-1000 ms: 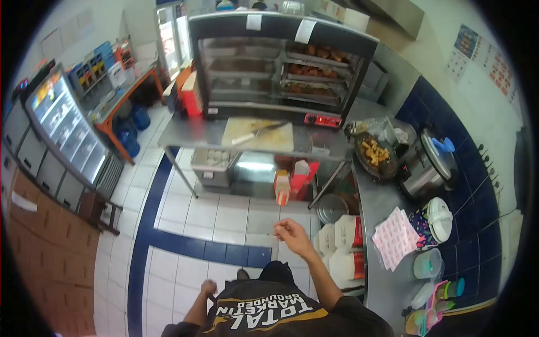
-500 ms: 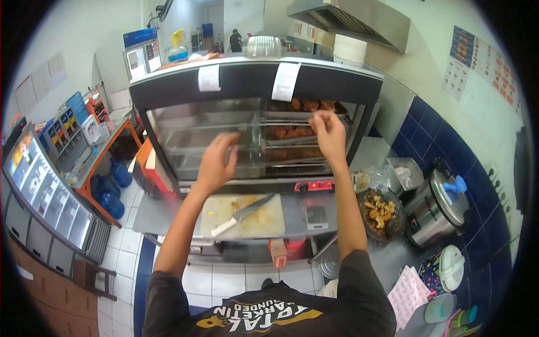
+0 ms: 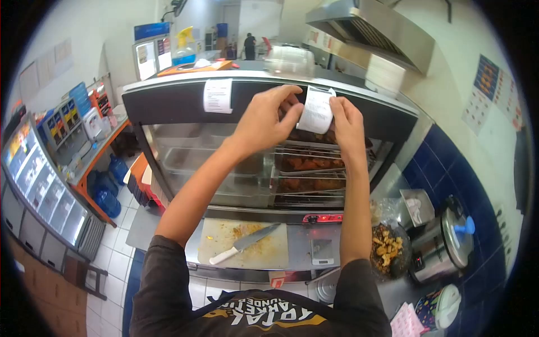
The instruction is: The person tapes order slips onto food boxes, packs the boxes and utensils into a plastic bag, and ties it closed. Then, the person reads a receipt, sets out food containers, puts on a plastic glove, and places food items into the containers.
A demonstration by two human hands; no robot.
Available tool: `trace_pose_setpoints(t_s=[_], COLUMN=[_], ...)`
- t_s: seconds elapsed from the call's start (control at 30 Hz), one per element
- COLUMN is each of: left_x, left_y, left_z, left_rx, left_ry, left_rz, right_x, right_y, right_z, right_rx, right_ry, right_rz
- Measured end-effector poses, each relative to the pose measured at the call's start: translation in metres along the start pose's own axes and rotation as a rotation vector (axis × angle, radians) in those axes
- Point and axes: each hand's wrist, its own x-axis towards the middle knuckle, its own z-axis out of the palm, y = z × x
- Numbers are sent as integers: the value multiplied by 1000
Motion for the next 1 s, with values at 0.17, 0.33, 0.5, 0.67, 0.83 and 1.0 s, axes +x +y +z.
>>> trace_pose_setpoints(t_s=[0.17, 0.33, 0.5, 0.67, 0.83, 1.0], left_x=[-44, -66, -53, -39, -46, -30], left_y=[-8, -46, -104, -126, -171, -203], left_z=[-50, -123, -200, -254, -268, -273], left_rx=[-534, -524, 27, 673, 594, 639], left_ry=[-5, 89, 226, 185, -35, -141], left_rz=[-387, -312, -76, 406, 324, 483], right_x=[-45, -58, -41, -19, -15, -19], right_y=[-23, -20, 2, -11, 3, 5], right_z=[58, 160, 285, 347, 364, 368], right_rx=[276, 296, 259, 8, -140, -75], right_ry=[-438, -445, -209, 4, 106, 168], right_rz=[22, 15, -62, -72, -179, -66])
